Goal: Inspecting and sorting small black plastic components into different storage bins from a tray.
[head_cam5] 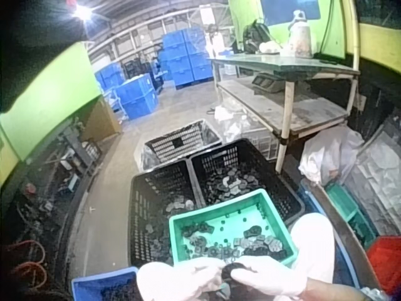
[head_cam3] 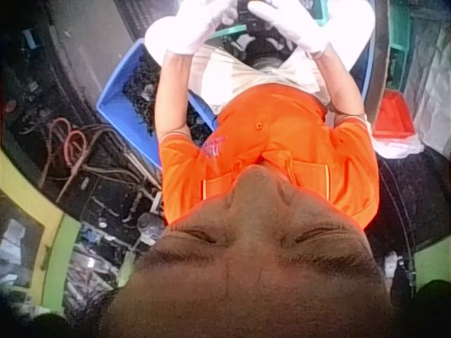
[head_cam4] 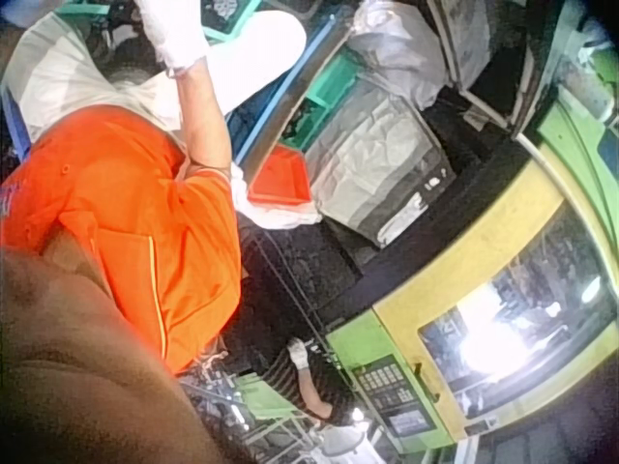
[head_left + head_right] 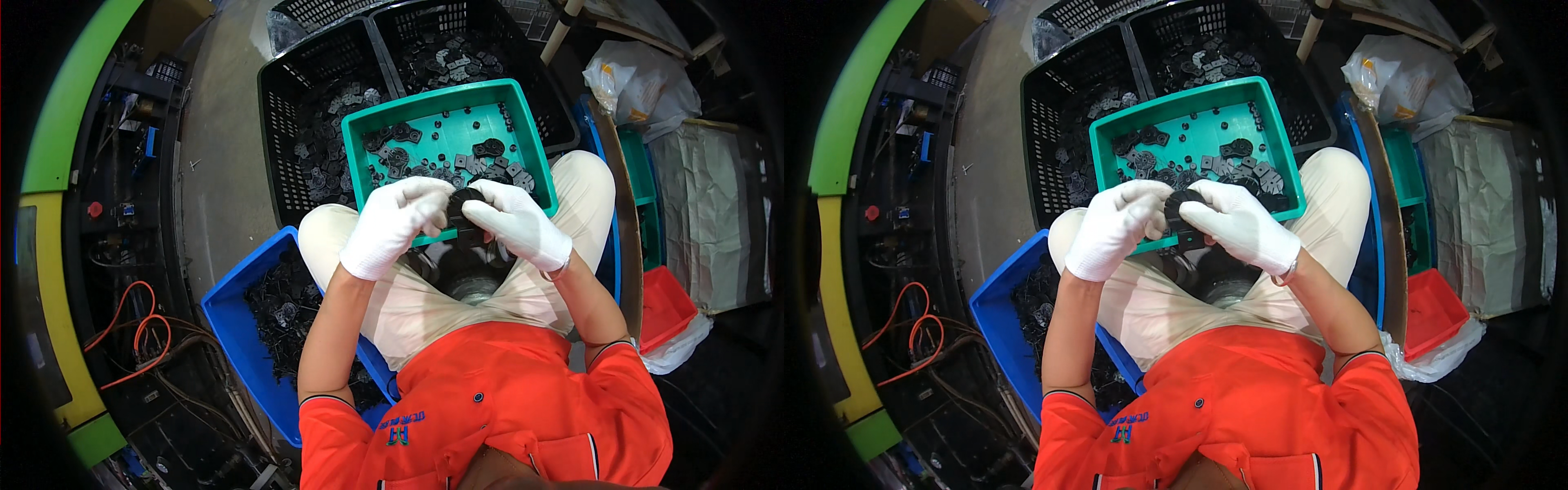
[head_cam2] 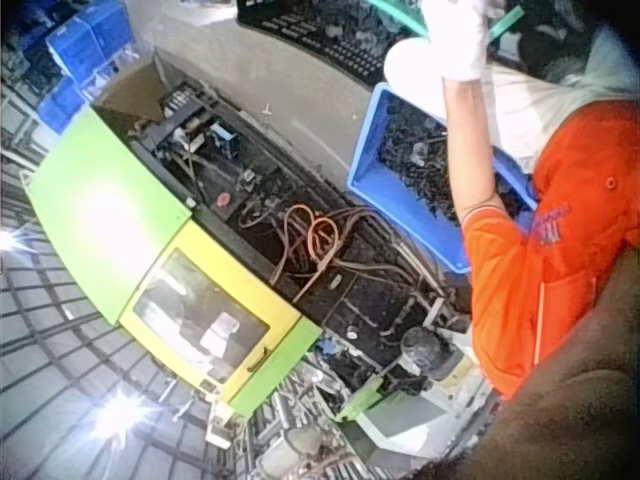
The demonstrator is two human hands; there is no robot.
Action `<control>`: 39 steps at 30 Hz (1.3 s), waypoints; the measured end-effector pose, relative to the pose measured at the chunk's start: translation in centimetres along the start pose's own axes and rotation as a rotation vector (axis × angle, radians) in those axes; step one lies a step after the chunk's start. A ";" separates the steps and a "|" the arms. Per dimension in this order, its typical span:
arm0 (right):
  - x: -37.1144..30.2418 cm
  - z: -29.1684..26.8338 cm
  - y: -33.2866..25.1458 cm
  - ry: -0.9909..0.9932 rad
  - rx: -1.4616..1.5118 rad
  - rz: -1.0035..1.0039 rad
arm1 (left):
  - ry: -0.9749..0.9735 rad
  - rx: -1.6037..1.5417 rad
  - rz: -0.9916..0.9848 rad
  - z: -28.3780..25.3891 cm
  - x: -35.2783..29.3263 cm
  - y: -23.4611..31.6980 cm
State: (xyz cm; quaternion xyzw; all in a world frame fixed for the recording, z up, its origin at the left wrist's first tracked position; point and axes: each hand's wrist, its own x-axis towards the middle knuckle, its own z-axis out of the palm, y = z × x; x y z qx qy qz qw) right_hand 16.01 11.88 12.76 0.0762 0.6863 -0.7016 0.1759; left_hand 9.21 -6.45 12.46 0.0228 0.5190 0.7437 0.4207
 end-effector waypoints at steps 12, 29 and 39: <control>0.8 1.5 1.9 -0.045 0.283 0.056 | 0.280 0.127 0.221 -0.8 0.2 -3.0; 18.9 0.3 8.8 0.455 -1.052 -0.406 | 0.814 0.052 0.380 -14.3 5.9 -0.5; 17.9 -0.6 10.4 0.215 -0.334 -0.124 | 0.536 0.196 0.292 -11.1 6.7 -2.9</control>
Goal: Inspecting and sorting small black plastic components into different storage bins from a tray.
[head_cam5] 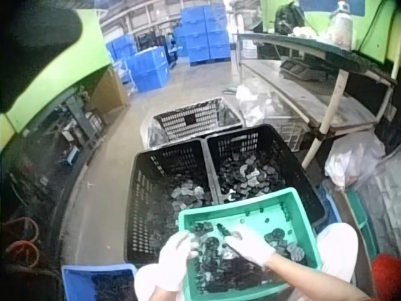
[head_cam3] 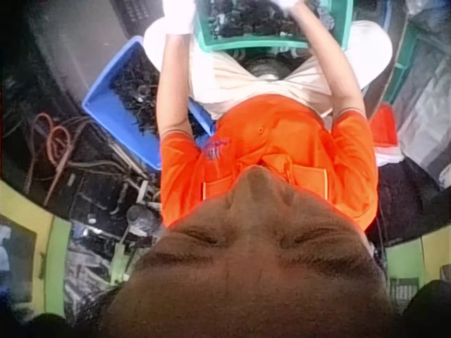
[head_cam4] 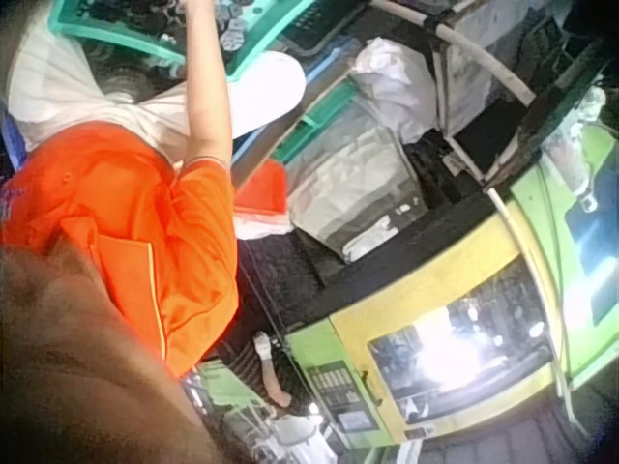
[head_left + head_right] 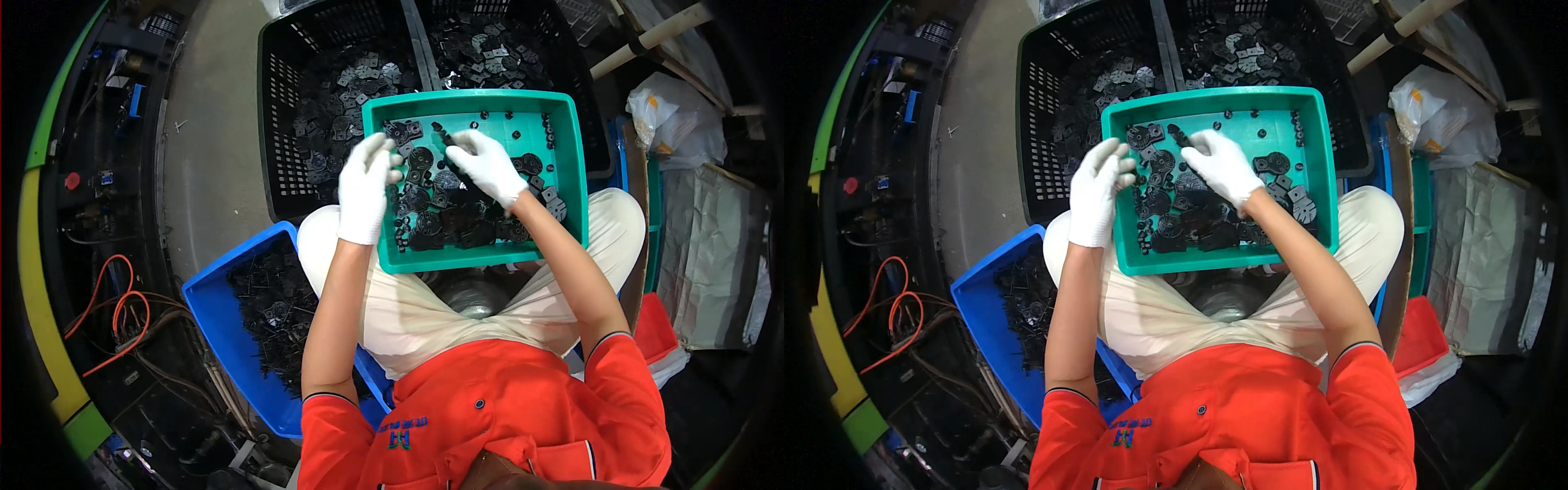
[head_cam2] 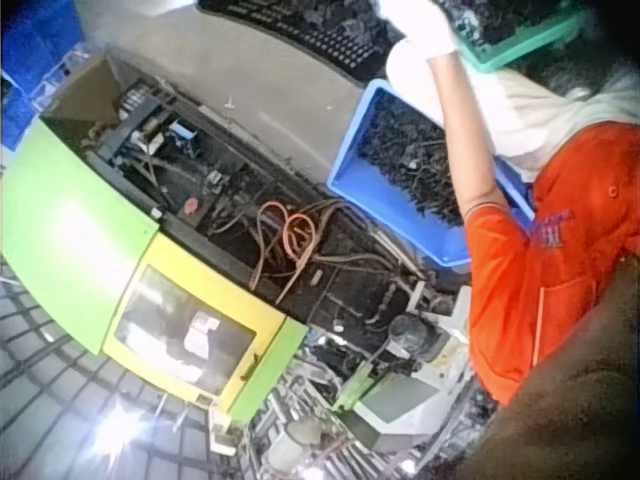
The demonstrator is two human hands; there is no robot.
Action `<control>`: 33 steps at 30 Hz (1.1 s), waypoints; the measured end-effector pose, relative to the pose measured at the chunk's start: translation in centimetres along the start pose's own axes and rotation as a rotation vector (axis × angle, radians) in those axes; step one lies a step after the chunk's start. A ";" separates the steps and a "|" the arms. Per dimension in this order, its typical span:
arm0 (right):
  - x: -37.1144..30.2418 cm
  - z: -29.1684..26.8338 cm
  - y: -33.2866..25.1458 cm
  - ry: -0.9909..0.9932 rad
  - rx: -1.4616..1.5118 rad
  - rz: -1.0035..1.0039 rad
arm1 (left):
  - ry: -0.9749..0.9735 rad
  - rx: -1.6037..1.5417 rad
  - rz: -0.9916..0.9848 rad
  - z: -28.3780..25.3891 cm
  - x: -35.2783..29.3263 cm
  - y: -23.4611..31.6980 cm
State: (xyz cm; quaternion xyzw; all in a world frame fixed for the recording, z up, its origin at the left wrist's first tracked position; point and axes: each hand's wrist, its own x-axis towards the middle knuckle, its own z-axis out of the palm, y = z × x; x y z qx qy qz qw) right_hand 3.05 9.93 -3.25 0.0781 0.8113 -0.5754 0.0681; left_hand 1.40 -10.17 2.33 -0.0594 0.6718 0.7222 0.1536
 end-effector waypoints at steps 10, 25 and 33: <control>-5.7 -1.4 -3.8 -0.376 1.133 0.296 | -0.182 -0.153 -0.092 3.4 -2.0 0.3; -5.7 -1.7 -5.0 -0.079 0.619 0.191 | 0.084 1.196 0.473 2.9 -0.9 -2.4; 1.0 -7.5 -6.2 0.191 1.123 0.142 | -0.054 1.517 0.230 4.3 1.0 -5.0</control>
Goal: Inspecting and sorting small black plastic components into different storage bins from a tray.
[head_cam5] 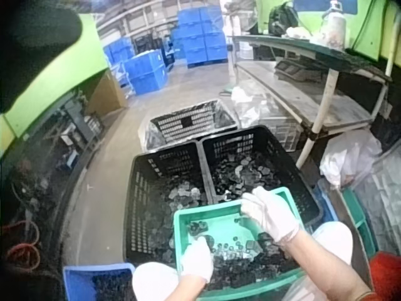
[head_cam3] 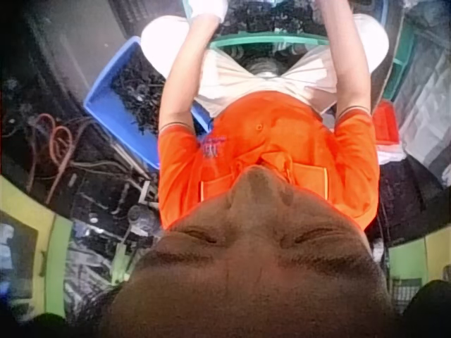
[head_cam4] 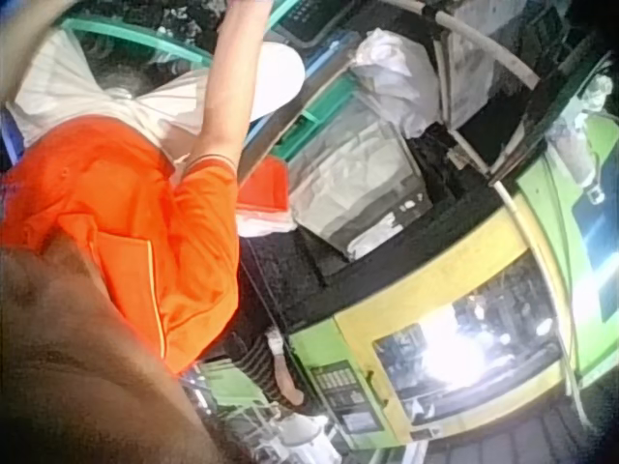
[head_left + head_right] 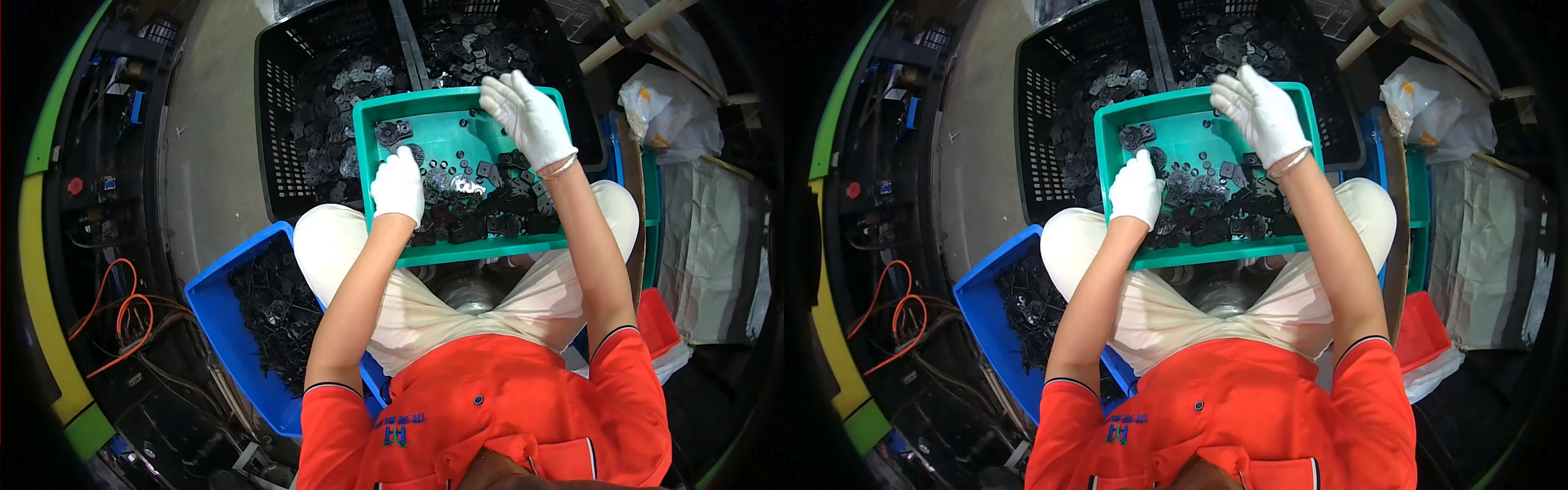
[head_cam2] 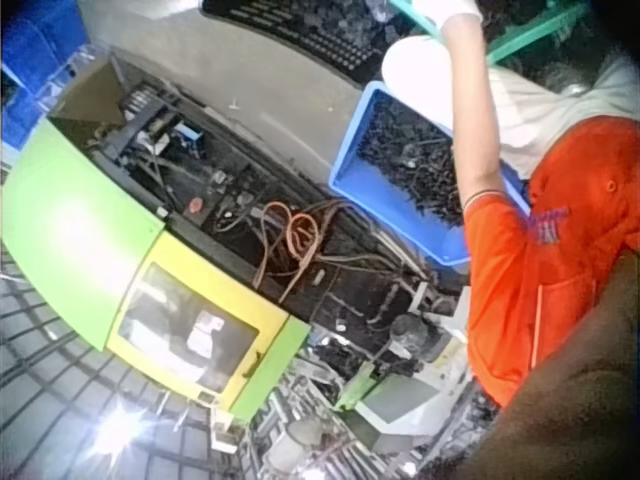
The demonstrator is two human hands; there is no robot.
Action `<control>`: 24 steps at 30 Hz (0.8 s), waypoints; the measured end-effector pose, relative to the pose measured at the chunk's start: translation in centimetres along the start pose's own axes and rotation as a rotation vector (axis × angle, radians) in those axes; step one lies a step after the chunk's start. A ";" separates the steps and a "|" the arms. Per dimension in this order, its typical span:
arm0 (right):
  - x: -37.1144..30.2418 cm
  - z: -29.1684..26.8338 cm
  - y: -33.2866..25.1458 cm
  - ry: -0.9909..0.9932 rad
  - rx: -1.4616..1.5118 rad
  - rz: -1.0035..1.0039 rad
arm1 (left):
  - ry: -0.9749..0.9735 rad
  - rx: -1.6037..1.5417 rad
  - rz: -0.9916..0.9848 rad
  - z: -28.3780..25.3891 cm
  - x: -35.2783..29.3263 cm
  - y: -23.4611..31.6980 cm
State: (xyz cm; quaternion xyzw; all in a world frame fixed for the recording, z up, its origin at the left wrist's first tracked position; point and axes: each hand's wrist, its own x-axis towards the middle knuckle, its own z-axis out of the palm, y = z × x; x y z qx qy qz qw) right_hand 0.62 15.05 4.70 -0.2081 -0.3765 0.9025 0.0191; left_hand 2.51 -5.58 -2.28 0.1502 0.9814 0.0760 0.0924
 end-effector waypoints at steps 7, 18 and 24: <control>-1.6 -3.4 7.6 -0.214 -0.761 0.236 | 0.082 -0.298 -0.094 0.1 0.5 -0.1; -4.5 -1.2 9.6 -0.056 -0.832 -0.111 | -0.367 -1.920 -0.067 -3.2 -1.4 0.0; -6.9 -0.4 7.9 -0.093 -0.729 -0.138 | -0.424 -2.074 0.041 -4.4 -3.2 0.9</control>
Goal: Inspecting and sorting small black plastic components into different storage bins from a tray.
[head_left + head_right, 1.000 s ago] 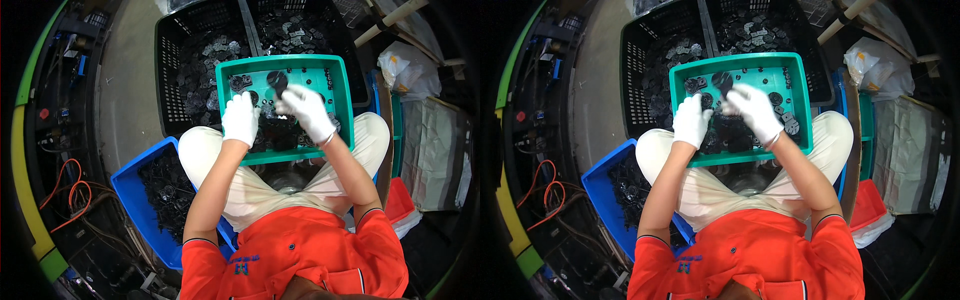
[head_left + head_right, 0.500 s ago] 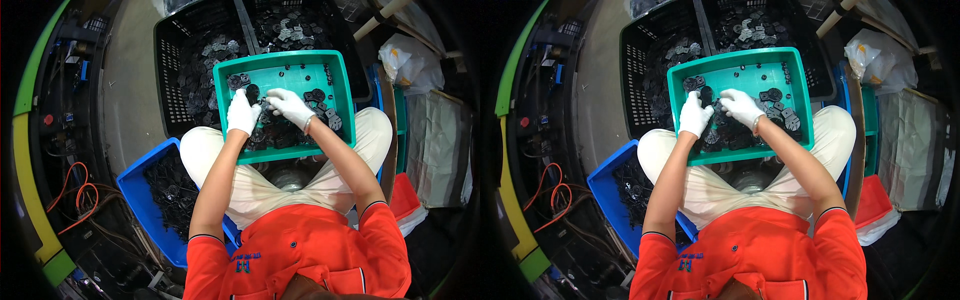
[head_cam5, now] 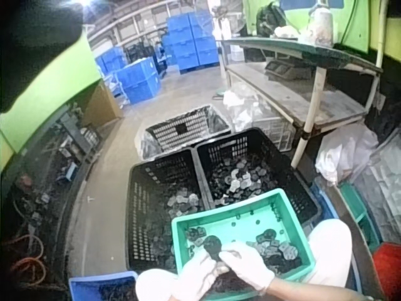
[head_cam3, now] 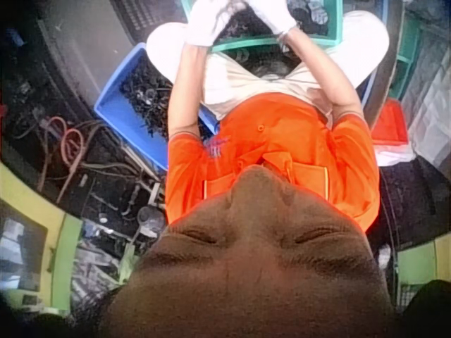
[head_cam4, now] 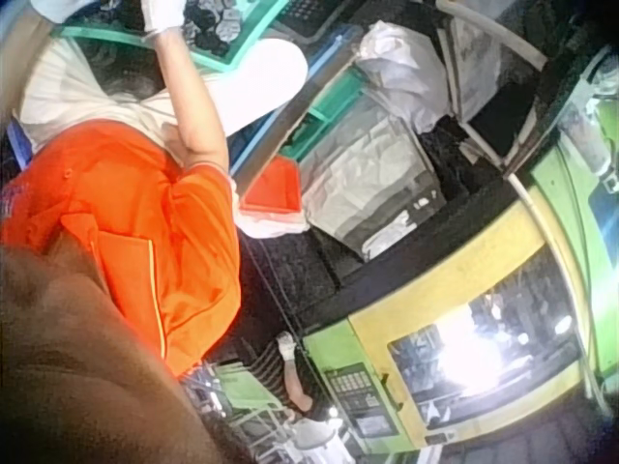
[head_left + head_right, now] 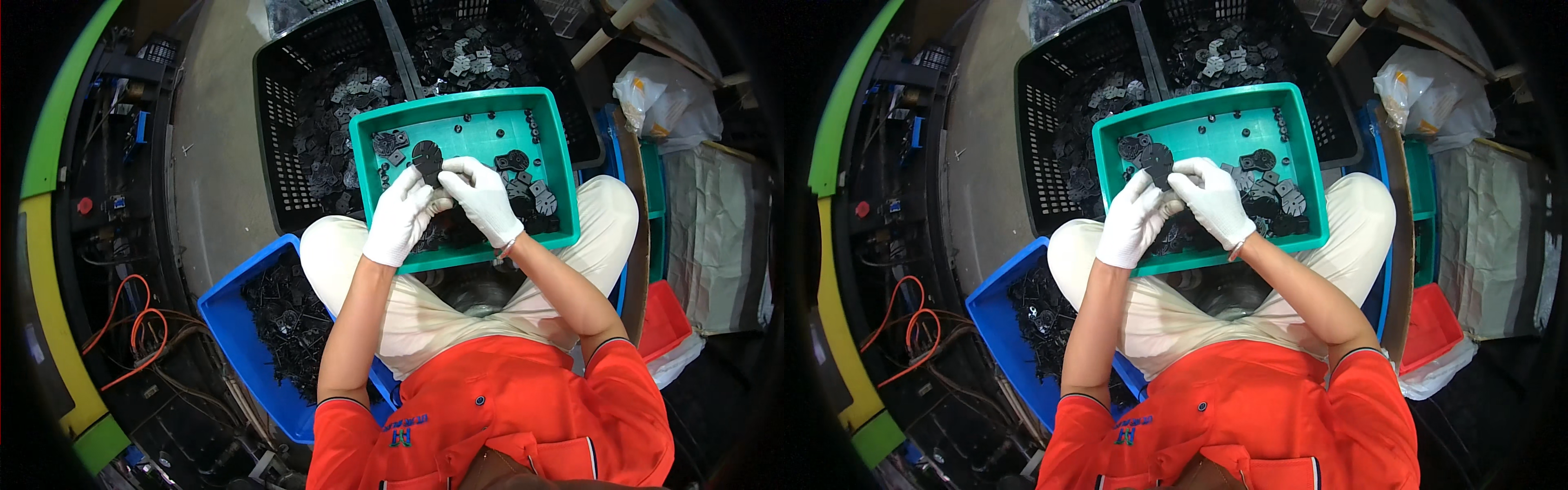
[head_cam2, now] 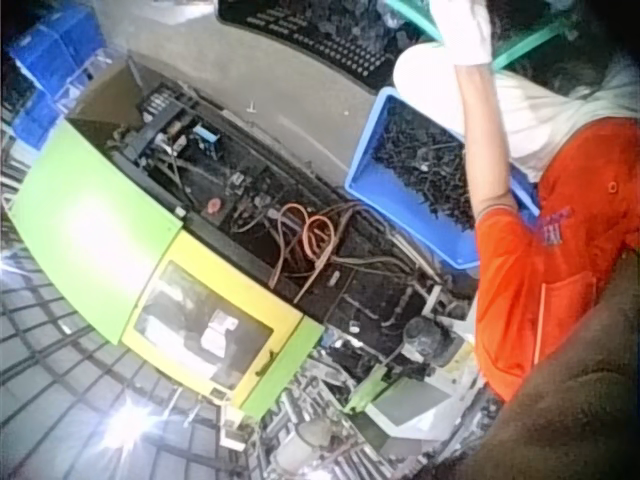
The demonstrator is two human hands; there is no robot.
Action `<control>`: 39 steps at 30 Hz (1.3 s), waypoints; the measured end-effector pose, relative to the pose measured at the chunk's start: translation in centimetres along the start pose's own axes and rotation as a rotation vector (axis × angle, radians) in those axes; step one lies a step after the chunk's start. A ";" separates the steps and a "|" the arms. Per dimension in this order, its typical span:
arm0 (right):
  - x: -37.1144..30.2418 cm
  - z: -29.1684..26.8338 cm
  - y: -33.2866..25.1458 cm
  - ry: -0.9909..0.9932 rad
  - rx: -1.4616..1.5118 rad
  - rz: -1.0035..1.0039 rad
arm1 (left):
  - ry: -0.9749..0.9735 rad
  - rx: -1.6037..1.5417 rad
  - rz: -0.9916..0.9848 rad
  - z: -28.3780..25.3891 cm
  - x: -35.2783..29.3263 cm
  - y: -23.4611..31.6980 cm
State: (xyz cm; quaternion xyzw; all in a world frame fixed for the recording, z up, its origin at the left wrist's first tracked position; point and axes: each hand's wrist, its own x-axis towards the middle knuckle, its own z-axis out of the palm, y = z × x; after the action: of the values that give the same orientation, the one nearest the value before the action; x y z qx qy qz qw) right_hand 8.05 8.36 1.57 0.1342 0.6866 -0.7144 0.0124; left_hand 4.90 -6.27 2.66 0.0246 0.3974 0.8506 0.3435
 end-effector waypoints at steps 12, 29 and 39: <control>-1.5 -0.1 -2.3 0.012 -0.027 -0.038 | 0.006 -0.008 0.017 1.4 -1.4 0.3; 4.2 -6.4 0.9 -0.056 0.156 0.193 | 0.407 2.147 0.121 -4.2 7.6 0.0; -0.6 -3.0 0.4 -0.299 0.167 0.370 | 0.141 1.721 0.679 0.5 2.0 -1.7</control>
State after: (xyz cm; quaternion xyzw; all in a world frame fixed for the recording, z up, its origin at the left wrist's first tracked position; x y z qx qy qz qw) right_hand 9.22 11.15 1.24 0.1509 0.5797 -0.7661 0.2331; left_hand 4.53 -3.95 1.34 0.3343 0.8833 0.3171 -0.0858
